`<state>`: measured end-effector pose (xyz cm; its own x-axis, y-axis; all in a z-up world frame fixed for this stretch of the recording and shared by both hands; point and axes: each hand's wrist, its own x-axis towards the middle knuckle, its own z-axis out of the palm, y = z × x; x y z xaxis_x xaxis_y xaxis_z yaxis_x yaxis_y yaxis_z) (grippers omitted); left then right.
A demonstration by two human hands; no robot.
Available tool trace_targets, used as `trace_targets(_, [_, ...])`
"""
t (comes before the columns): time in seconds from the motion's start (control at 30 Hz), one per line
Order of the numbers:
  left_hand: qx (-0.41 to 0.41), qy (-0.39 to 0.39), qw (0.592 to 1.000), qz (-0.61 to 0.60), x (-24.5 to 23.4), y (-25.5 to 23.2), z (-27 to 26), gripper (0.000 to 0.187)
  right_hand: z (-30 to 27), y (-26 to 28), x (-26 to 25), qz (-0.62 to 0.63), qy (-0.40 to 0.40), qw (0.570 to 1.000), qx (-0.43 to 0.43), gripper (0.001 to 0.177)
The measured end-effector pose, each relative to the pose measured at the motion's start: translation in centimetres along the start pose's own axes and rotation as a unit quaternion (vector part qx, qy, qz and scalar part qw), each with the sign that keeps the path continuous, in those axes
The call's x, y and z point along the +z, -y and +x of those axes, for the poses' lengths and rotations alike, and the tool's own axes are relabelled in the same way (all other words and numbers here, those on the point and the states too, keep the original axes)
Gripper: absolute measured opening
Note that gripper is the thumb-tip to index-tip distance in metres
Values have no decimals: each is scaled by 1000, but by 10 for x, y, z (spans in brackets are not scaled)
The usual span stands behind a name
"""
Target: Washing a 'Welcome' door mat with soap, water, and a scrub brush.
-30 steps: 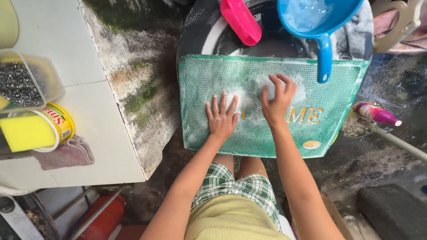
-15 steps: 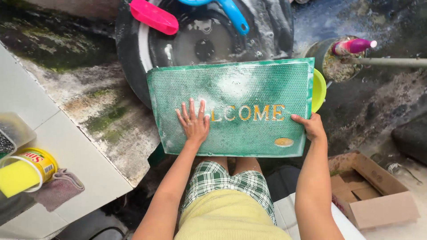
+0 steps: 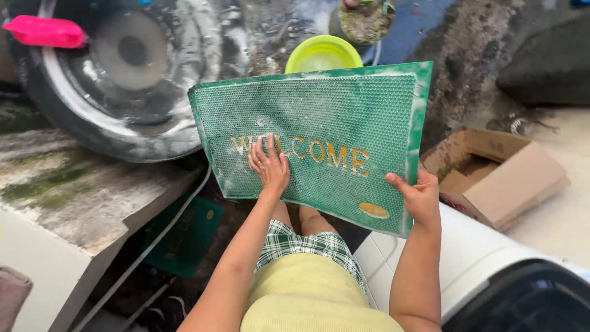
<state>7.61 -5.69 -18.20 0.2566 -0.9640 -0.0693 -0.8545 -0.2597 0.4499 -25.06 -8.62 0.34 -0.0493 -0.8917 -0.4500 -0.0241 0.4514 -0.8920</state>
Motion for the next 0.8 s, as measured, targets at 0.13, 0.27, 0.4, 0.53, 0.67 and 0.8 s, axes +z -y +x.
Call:
trace_targets(0.13, [-1,33,998,-59,43,-72,-26,71,-57,10,-61,13,-66,998,-10,24])
trace_targets(0.27, [9,91,993,-78,72,-129,-38,72,-73,-2,-111,-59,-99,992,-56,19])
trace_targets(0.4, [36,157,983,-90,108,-174,-29,67,-30,9,-144,-290,-150,938,-115,24])
trace_targets(0.53, [-10,261,958,-122,128,-225,-11,60,39,2,-219,-494,-200,825,-189,27])
trace_targets(0.67, [-5,290,921,-259,161,-263,24,57,61,74,-278,-560,-249,756,-231,12])
trace_targets(0.8, [-24,336,854,-397,168,-322,69,54,56,139,-336,-640,-289,641,-309,24])
